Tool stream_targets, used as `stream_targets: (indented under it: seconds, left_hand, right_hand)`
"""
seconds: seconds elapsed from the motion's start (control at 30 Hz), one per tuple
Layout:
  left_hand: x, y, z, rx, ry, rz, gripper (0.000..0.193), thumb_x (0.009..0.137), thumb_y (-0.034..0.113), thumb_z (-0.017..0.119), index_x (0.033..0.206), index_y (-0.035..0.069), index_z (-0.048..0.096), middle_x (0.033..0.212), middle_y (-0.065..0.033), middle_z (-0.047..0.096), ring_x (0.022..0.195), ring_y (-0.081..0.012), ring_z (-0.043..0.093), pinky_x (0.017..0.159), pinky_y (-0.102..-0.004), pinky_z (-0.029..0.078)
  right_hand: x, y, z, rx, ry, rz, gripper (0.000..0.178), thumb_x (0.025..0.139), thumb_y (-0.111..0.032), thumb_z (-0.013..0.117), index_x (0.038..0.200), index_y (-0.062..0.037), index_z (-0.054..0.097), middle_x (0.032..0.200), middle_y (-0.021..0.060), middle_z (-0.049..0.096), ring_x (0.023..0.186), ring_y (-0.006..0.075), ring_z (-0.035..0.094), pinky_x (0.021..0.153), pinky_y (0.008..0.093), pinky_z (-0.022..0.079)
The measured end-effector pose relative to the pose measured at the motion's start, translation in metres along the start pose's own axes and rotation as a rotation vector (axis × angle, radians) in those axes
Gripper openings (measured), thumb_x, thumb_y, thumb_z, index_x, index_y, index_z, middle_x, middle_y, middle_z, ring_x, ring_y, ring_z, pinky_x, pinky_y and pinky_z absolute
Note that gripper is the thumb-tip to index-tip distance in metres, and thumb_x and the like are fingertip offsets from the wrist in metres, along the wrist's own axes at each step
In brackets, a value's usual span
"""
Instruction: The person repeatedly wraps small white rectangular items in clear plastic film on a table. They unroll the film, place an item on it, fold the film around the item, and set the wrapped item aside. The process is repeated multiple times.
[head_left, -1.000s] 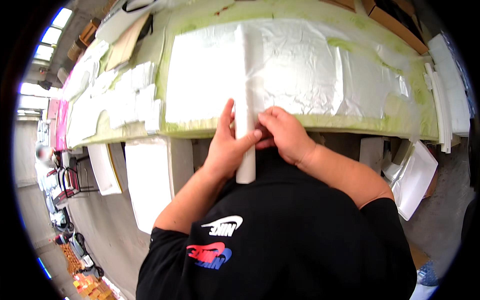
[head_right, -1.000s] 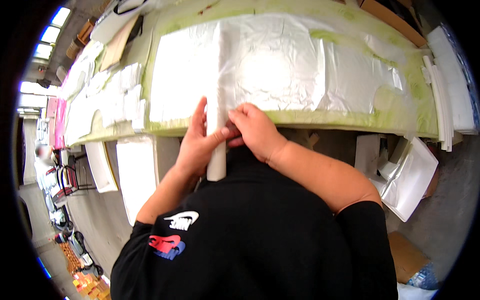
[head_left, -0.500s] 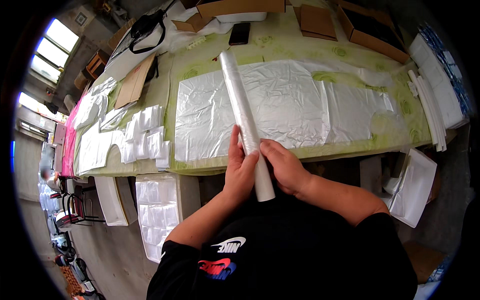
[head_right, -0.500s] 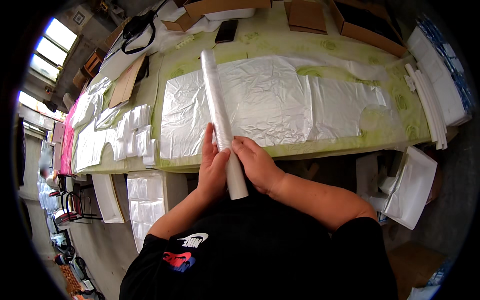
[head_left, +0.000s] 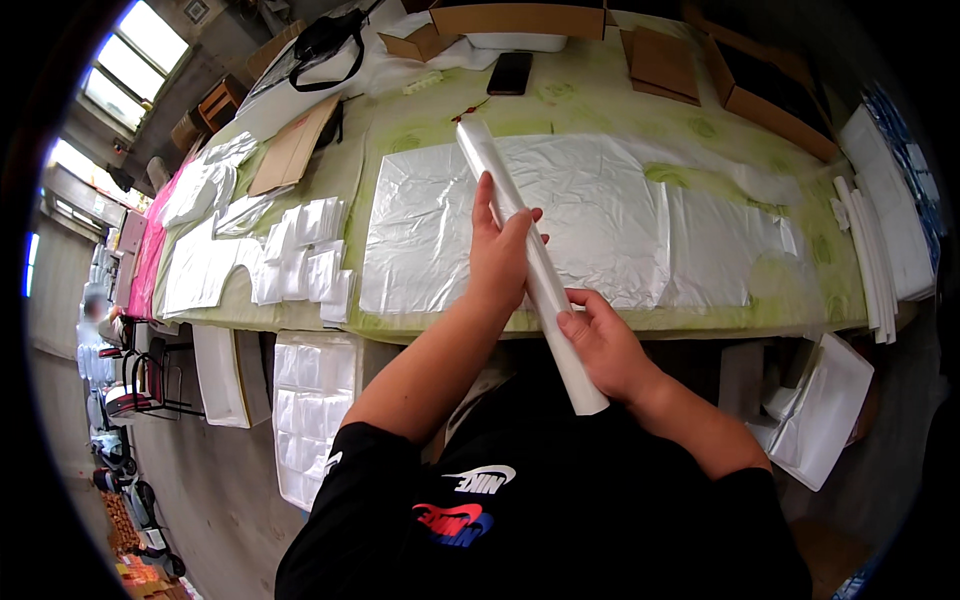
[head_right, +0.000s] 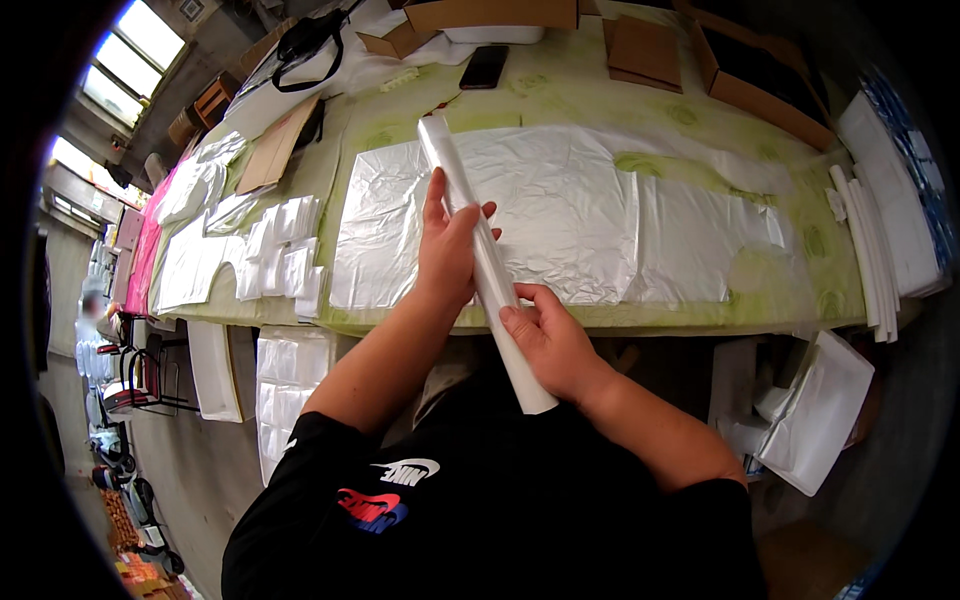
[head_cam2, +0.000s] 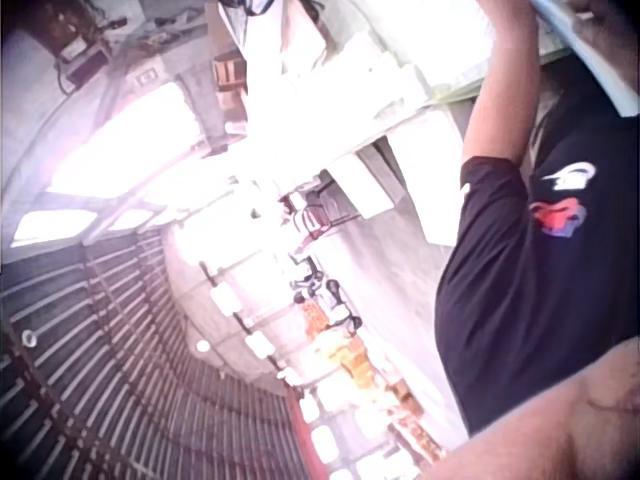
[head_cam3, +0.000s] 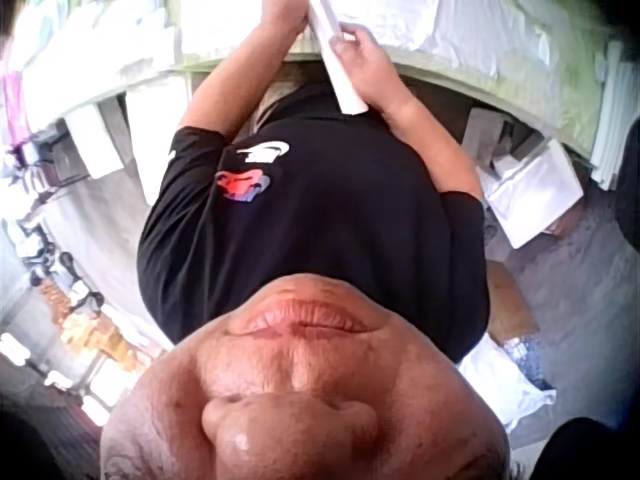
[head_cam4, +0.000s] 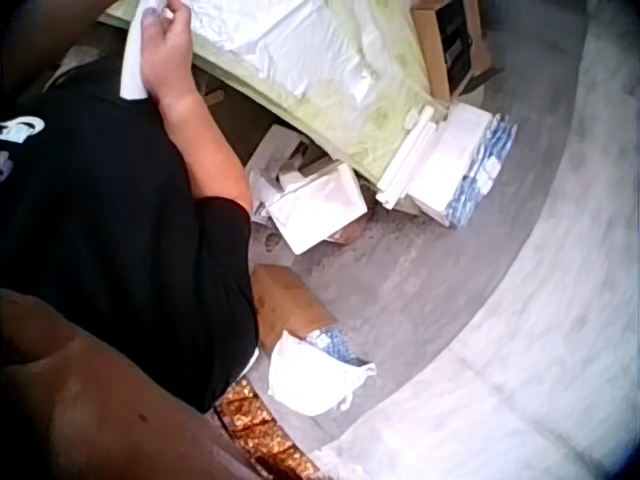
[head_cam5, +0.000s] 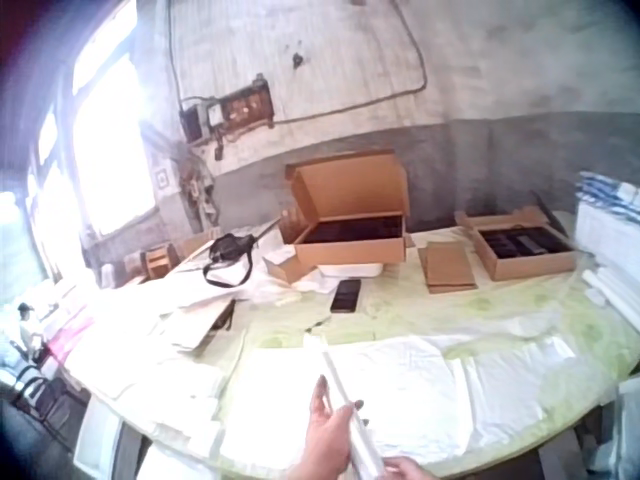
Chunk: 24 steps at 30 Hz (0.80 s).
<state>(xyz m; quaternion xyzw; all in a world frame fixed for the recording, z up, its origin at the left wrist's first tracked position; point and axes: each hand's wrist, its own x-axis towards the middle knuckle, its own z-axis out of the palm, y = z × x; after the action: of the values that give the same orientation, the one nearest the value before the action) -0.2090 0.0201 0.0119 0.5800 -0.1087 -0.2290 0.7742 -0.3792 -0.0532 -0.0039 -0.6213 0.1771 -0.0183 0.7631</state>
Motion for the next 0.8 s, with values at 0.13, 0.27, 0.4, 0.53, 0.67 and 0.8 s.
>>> stream_targets:
  seconds: [0.13,0.27,0.4,0.53,0.67,0.8]
  left_hand:
    - [0.065,-0.027,-0.005,0.402,0.086,0.153,0.074,0.095,0.01,0.065,0.162,0.014,0.033,0.136,-0.0186,0.055,0.113,-0.0222,0.062,0.086,-0.0338,0.055]
    - [0.145,-0.039,-0.018,0.75,0.036,0.014,0.072,0.097,0.018,0.069,0.161,0.016,0.037,0.138,-0.0177,0.057,0.103,-0.0213,0.061,0.085,-0.0372,0.054]
    - [0.148,-0.003,-0.036,0.384,0.047,-0.021,0.077,0.095,0.026,0.073,0.163,0.028,0.035,0.137,-0.0099,0.058,0.11,-0.0207,0.056,0.09,-0.0395,0.05]
    - [0.147,0.005,-0.046,0.705,-0.243,-0.207,0.064,0.094,0.03,0.073,0.153,0.022,0.052,0.143,-0.0118,0.059,0.123,-0.0234,0.054,0.103,-0.0351,0.044]
    - [0.157,0.014,-0.029,0.883,-0.352,-0.3,0.058,0.093,0.034,0.072,0.147,0.015,0.059,0.141,-0.0099,0.061,0.13,-0.0229,0.053,0.11,-0.0366,0.041]
    - [0.178,0.004,-0.027,0.917,-0.362,-0.346,0.056,0.093,0.035,0.072,0.141,0.008,0.062,0.137,-0.0097,0.064,0.123,-0.0219,0.058,0.105,-0.0352,0.045]
  right_hand:
    - [-0.004,0.001,-0.02,-0.275,0.034,-0.122,0.049,0.105,-0.031,0.063,0.14,-0.0007,0.048,0.098,0.0132,0.069,0.085,0.0187,0.066,0.078,0.0337,0.054]
    - [-0.021,-0.01,-0.046,-0.368,0.065,-0.003,0.052,0.102,-0.032,0.066,0.14,-0.0008,0.049,0.107,0.0155,0.069,0.093,0.0213,0.067,0.085,0.0346,0.054]
    - [-0.049,-0.003,-0.072,-0.321,0.114,0.028,0.049,0.103,-0.026,0.065,0.14,0.0005,0.049,0.113,0.0156,0.069,0.1,0.0209,0.068,0.088,0.0351,0.053]
    - [-0.062,0.012,-0.083,-0.241,0.118,0.023,0.049,0.104,-0.026,0.065,0.142,0.001,0.048,0.112,0.0142,0.07,0.098,0.0184,0.067,0.088,0.034,0.053]
    - [-0.059,0.014,-0.087,-0.26,0.106,0.029,0.049,0.104,-0.025,0.066,0.141,0.0013,0.049,0.108,0.0122,0.07,0.095,0.017,0.066,0.086,0.0327,0.053]
    - [-0.056,0.009,-0.085,-0.285,0.105,0.001,0.048,0.104,-0.025,0.066,0.141,0.0012,0.049,0.107,0.0117,0.071,0.094,0.0169,0.067,0.086,0.0327,0.053]
